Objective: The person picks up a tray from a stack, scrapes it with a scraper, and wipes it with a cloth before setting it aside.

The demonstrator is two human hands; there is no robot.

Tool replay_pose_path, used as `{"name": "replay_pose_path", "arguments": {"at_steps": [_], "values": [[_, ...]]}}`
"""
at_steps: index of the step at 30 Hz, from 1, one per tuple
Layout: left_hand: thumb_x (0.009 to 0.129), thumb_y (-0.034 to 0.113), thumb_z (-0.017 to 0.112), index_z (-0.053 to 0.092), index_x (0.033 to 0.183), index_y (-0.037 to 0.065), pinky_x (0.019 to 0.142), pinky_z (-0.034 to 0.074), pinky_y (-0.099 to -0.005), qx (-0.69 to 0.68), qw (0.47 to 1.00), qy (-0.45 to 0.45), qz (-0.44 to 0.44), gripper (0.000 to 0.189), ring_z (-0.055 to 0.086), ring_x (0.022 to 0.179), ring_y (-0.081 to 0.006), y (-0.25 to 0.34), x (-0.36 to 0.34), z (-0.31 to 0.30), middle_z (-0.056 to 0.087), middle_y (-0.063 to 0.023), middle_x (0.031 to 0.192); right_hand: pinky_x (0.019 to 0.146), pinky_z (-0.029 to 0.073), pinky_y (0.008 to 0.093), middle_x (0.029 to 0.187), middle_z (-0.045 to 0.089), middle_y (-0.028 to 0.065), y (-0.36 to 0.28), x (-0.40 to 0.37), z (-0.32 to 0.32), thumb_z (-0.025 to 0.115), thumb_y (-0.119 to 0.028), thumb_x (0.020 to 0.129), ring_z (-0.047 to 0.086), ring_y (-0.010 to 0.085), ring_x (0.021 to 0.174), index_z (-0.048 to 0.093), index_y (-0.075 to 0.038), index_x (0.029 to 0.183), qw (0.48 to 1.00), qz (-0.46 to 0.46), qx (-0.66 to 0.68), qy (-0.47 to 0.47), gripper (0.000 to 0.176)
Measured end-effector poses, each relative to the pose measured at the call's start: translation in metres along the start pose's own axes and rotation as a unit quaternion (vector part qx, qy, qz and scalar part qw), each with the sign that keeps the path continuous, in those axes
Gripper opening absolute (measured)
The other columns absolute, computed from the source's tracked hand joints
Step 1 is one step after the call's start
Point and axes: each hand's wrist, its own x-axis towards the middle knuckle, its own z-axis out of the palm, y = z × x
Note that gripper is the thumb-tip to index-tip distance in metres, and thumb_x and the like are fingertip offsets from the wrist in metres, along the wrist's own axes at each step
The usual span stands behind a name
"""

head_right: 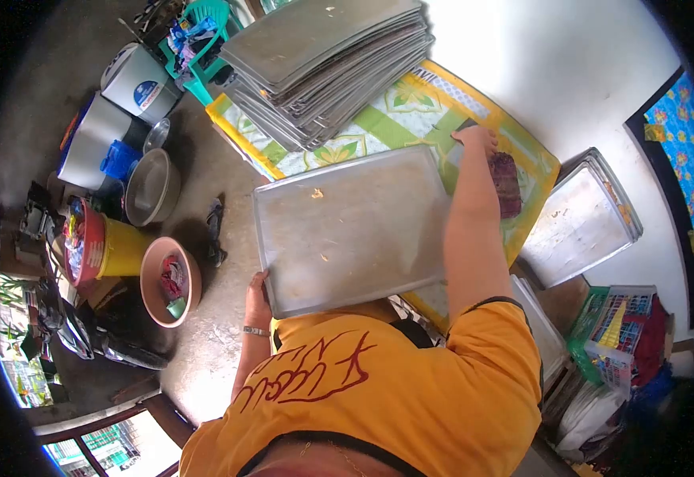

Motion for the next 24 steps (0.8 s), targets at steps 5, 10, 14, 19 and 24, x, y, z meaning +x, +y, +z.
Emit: {"name": "replay_pose_path", "arguments": {"at_steps": [5,10,14,19,24], "values": [[0.089,0.013,0.059,0.058,0.081,0.008,0.071,0.05,-0.0297,-0.026,1.0,-0.014,-0.001,0.01,0.058,0.077,-0.0144,0.002,-0.003,0.003,0.06,-0.0026,0.081,0.108,0.031,0.0525,0.151,0.024,0.0224,0.013,-0.002,-0.001,0.084,-0.05,0.062,0.025,0.0417,0.138,0.032,0.005,0.142,0.992,-0.113,-0.046,-0.042,0.111],[0.092,0.007,0.054,0.055,0.107,0.005,0.08,0.051,-0.0316,-0.059,0.998,-0.036,0.01,0.015,0.06,0.089,-0.0163,-0.007,-0.005,0.011,0.062,-0.0052,0.098,0.105,0.038,0.0405,0.13,0.052,0.0294,0.023,0.122,0.054,0.075,-0.047,0.069,0.05,0.0402,0.123,0.047,0.009,0.131,0.963,-0.259,0.031,-0.072,0.088],[0.094,0.003,0.046,0.033,0.144,0.003,0.084,0.052,-0.0318,-0.023,0.996,-0.088,0.016,0.052,0.061,0.098,-0.0183,-0.001,-0.015,0.023,0.059,-0.0096,0.119,0.099,0.043,0.0437,0.127,0.056,0.0259,0.047,-0.012,0.012,0.071,-0.062,0.067,0.054,0.0399,0.119,0.049,0.005,0.129,0.943,-0.259,0.202,0.056,0.093],[0.094,0.003,0.044,0.025,0.15,0.004,0.069,0.053,-0.0243,0.095,0.987,-0.131,-0.016,0.059,0.062,0.097,-0.0149,0.013,-0.017,0.019,0.057,-0.0112,0.127,0.092,0.043,0.0529,0.117,0.064,0.0183,0.071,-0.12,0.014,0.07,-0.062,0.072,0.061,0.0346,0.11,0.048,-0.001,0.127,0.964,-0.254,-0.015,0.083,0.086],[0.094,0.007,0.046,0.026,0.151,0.009,0.055,0.05,-0.0222,0.064,0.991,-0.118,-0.006,0.06,0.063,0.078,-0.0127,0.003,-0.009,0.024,0.062,-0.0069,0.112,0.087,0.045,0.0528,0.105,0.067,0.0148,0.048,-0.256,0.099,0.071,-0.056,0.073,0.066,0.0333,0.097,0.053,-0.004,0.114,0.897,-0.438,-0.048,0.03,0.068]]}}
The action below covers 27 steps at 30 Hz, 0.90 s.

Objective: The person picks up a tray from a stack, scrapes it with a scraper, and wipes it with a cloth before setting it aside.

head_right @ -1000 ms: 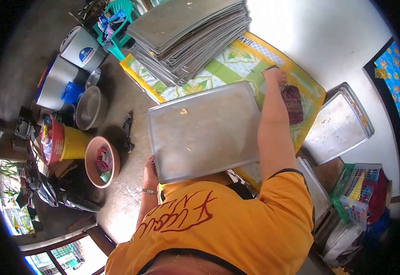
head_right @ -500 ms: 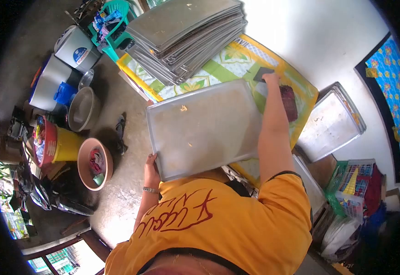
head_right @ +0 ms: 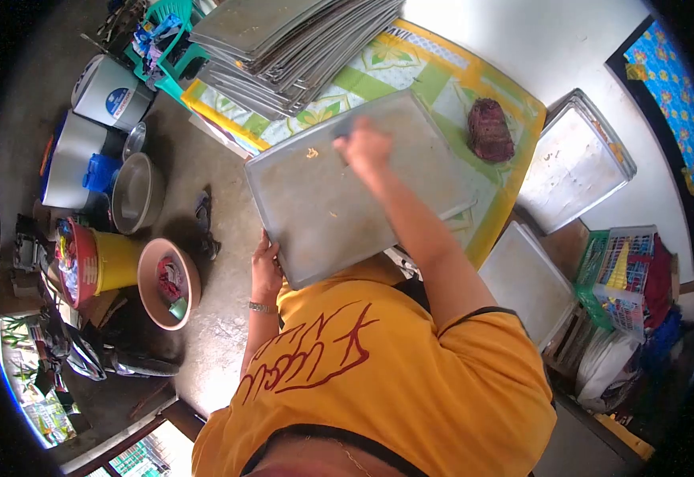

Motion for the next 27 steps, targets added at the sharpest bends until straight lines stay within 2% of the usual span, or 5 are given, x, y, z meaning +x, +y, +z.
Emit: {"name": "replay_pose_path", "arguments": {"at_steps": [7,12,20,25,27], "values": [[0.096,0.007,0.046,0.029,0.15,0.011,0.048,0.046,-0.0216,0.006,0.998,-0.008,-0.054,0.057,0.058,0.06,-0.0077,0.015,-0.013,0.007,0.064,-0.0025,0.095,0.092,0.04,0.0549,0.102,0.067,0.0131,0.07,0.057,-0.03,0.068,-0.051,0.079,0.067,0.0309,0.09,0.046,-0.002,0.12,0.977,0.191,0.05,0.082,0.068],[0.097,0.009,0.048,0.027,0.15,0.012,0.048,0.046,-0.0222,0.0,0.998,-0.021,-0.059,0.057,0.058,0.06,-0.007,0.01,-0.011,0.003,0.063,0.0016,0.09,0.097,0.037,0.056,0.097,0.068,0.0156,-0.035,-0.014,0.037,0.065,-0.05,0.081,0.067,0.0322,0.086,0.042,-0.001,0.125,0.998,-0.059,-0.024,0.009,0.07],[0.098,0.012,0.048,0.016,0.153,0.011,0.057,0.055,-0.0252,0.001,0.997,-0.044,-0.071,0.063,0.067,0.07,-0.0163,0.004,-0.006,-0.015,0.065,-0.0068,0.106,0.087,0.041,0.0563,0.093,0.068,0.0134,0.017,0.021,0.001,0.067,-0.046,0.081,0.066,0.032,0.083,0.049,-0.002,0.116,0.987,0.131,0.075,0.048,0.058],[0.098,0.011,0.046,0.015,0.153,0.012,0.057,0.058,-0.0294,0.022,0.993,-0.026,-0.111,0.063,0.068,0.068,-0.0199,0.019,-0.011,0.001,0.064,-0.0099,0.109,0.081,0.045,0.0514,0.079,0.067,0.0163,-0.104,-0.069,0.058,0.07,-0.053,0.075,0.066,0.035,0.074,0.051,-0.003,0.105,0.974,-0.215,0.041,0.065,0.061],[0.098,0.01,0.045,0.014,0.153,0.013,0.057,0.058,-0.0289,0.023,0.994,-0.042,-0.095,0.063,0.068,0.067,-0.0188,0.015,-0.003,-0.014,0.065,-0.0096,0.108,0.081,0.045,0.0515,0.081,0.067,0.016,-0.078,-0.056,0.039,0.072,-0.053,0.073,0.066,0.0361,0.077,0.052,-0.004,0.105,0.985,-0.112,0.114,0.068,0.062]]}}
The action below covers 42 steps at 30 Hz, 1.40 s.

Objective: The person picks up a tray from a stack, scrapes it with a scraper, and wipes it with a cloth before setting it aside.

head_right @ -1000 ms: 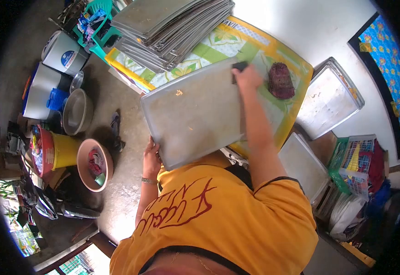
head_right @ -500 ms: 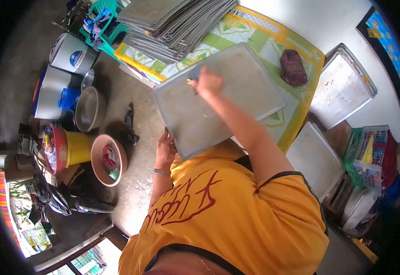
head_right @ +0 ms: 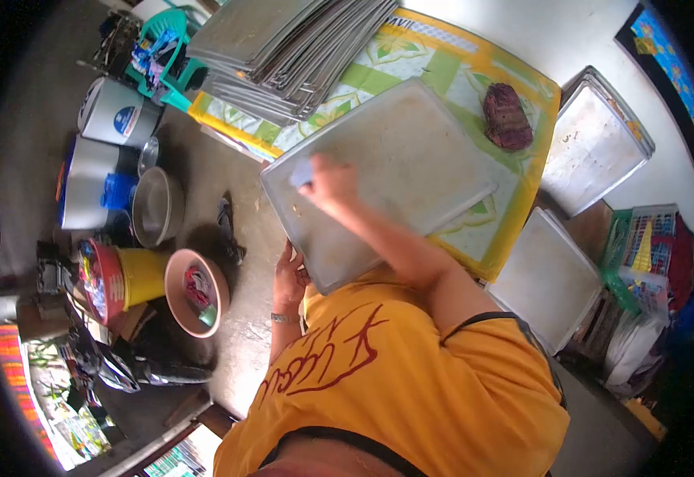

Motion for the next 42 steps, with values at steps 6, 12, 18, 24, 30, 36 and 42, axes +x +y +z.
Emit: {"name": "replay_pose_path", "arguments": {"at_steps": [6,12,18,24,30,36,42], "values": [[0.098,0.008,0.044,0.011,0.153,0.015,0.061,0.058,-0.0304,0.022,0.999,-0.028,-0.025,0.065,0.068,0.071,-0.017,0.014,-0.002,0.008,0.065,-0.0096,0.106,0.081,0.042,0.0506,0.102,0.067,0.0124,0.183,0.019,-0.158,0.076,-0.05,0.07,0.066,0.0326,0.09,0.056,-0.006,0.109,0.905,0.347,-0.217,0.116,0.063],[0.099,0.01,0.045,0.014,0.153,0.011,0.064,0.059,-0.0313,0.014,1.0,-0.021,-0.005,0.062,0.068,0.077,-0.0182,0.008,0.01,0.018,0.063,-0.0113,0.111,0.081,0.04,0.0578,0.096,0.066,0.0153,0.048,-0.044,-0.057,0.072,-0.046,0.072,0.063,0.0349,0.09,0.055,-0.005,0.103,0.994,0.013,-0.096,-0.046,0.055],[0.099,0.009,0.044,0.018,0.152,0.01,0.061,0.06,-0.0292,0.003,1.0,-0.016,-0.013,0.059,0.069,0.074,-0.0186,-0.001,0.011,0.007,0.064,-0.0108,0.11,0.083,0.038,0.0618,0.096,0.065,0.0172,0.174,0.032,-0.121,0.07,-0.044,0.076,0.062,0.035,0.094,0.055,-0.004,0.103,0.921,0.278,-0.212,0.171,0.051],[0.099,0.011,0.045,0.019,0.151,0.01,0.058,0.059,-0.0276,0.011,1.0,-0.009,-0.016,0.058,0.068,0.069,-0.0167,0.0,0.009,0.01,0.065,-0.0117,0.11,0.076,0.041,0.0561,0.095,0.065,0.0159,0.017,-0.048,-0.024,0.073,-0.044,0.073,0.063,0.032,0.088,0.055,-0.002,0.102,0.996,-0.041,-0.084,-0.007,0.053],[0.099,0.011,0.045,0.019,0.152,0.01,0.056,0.057,-0.0259,0.011,1.0,-0.014,-0.01,0.058,0.068,0.069,-0.015,-0.001,-0.002,0.011,0.065,-0.0081,0.109,0.084,0.039,0.0552,0.093,0.066,0.0131,0.169,0.042,-0.076,0.07,-0.051,0.071,0.064,0.0311,0.082,0.055,-0.004,0.105,0.944,0.239,-0.169,0.154,0.06],[0.099,0.013,0.047,0.022,0.151,0.009,0.055,0.056,-0.0251,0.053,0.999,-0.01,0.007,0.058,0.067,0.07,-0.0145,-0.002,0.0,0.016,0.064,-0.008,0.109,0.095,0.036,0.0509,0.104,0.065,0.0122,-0.027,-0.037,0.0,0.077,-0.049,0.066,0.064,0.029,0.096,0.054,-0.006,0.111,0.986,-0.046,-0.104,-0.125,0.066],[0.099,0.014,0.048,0.023,0.15,0.007,0.057,0.056,-0.0268,0.036,0.999,-0.014,0.008,0.057,0.066,0.071,-0.0156,0.0,-0.009,0.015,0.064,-0.0068,0.107,0.09,0.04,0.0487,0.112,0.062,0.0128,0.062,0.058,-0.041,0.076,-0.052,0.069,0.062,0.0262,0.102,0.049,-0.004,0.119,0.976,0.189,-0.087,-0.067,0.074]]}}
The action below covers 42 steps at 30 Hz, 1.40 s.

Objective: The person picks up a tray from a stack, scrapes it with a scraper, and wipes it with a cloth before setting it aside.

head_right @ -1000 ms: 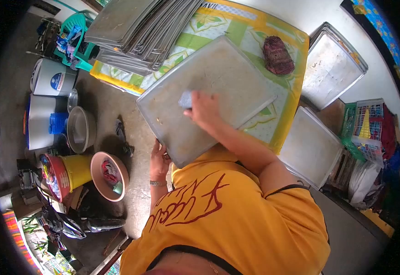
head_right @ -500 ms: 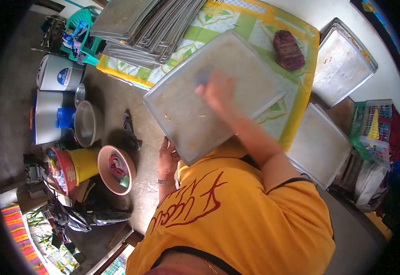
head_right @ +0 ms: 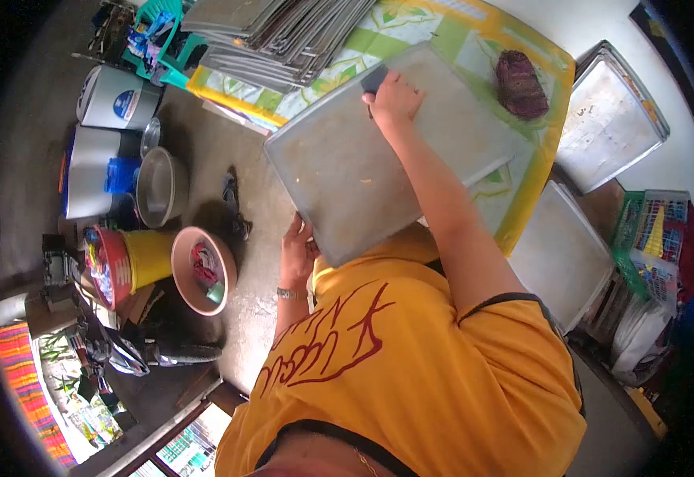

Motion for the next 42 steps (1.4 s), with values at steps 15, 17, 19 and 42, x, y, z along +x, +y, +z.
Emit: {"name": "replay_pose_path", "arguments": {"at_steps": [15,17,19,42], "values": [[0.098,0.01,0.046,0.022,0.152,0.012,0.052,0.055,-0.0252,0.021,1.0,-0.011,0.008,0.059,0.066,0.063,-0.0145,0.021,0.029,-0.007,0.065,-0.0092,0.11,0.091,0.04,0.0564,0.112,0.065,0.0147,0.191,-0.017,-0.1,0.073,-0.059,0.07,0.065,0.0308,0.1,0.049,-0.003,0.118,0.973,0.138,-0.137,0.124,0.077],[0.098,0.01,0.046,0.022,0.151,0.012,0.052,0.054,-0.0246,0.026,1.0,0.008,-0.003,0.059,0.066,0.064,-0.0143,0.017,0.027,-0.002,0.064,-0.0084,0.112,0.091,0.041,0.0549,0.11,0.065,0.014,0.191,-0.041,-0.096,0.074,-0.056,0.07,0.065,0.0299,0.1,0.048,-0.004,0.117,0.96,0.181,-0.168,0.129,0.075],[0.098,0.01,0.046,0.023,0.151,0.011,0.051,0.053,-0.0241,0.023,0.999,0.025,0.005,0.058,0.066,0.065,-0.0139,0.016,0.027,0.002,0.064,-0.0072,0.113,0.09,0.042,0.0536,0.109,0.065,0.0136,0.178,-0.058,-0.093,0.075,-0.054,0.071,0.065,0.0289,0.099,0.047,-0.004,0.117,0.954,0.184,-0.193,0.134,0.073],[0.1,0.013,0.046,0.023,0.151,0.013,0.054,0.055,-0.0232,-0.007,1.0,-0.01,0.01,0.056,0.067,0.068,-0.0133,-0.004,0.017,0.004,0.064,-0.0059,0.111,0.081,0.04,0.0515,0.103,0.064,0.0176,0.094,-0.117,-0.048,0.07,-0.049,0.076,0.062,0.0363,0.093,0.053,-0.004,0.11,1.0,-0.012,0.006,0.026,0.059]]}}
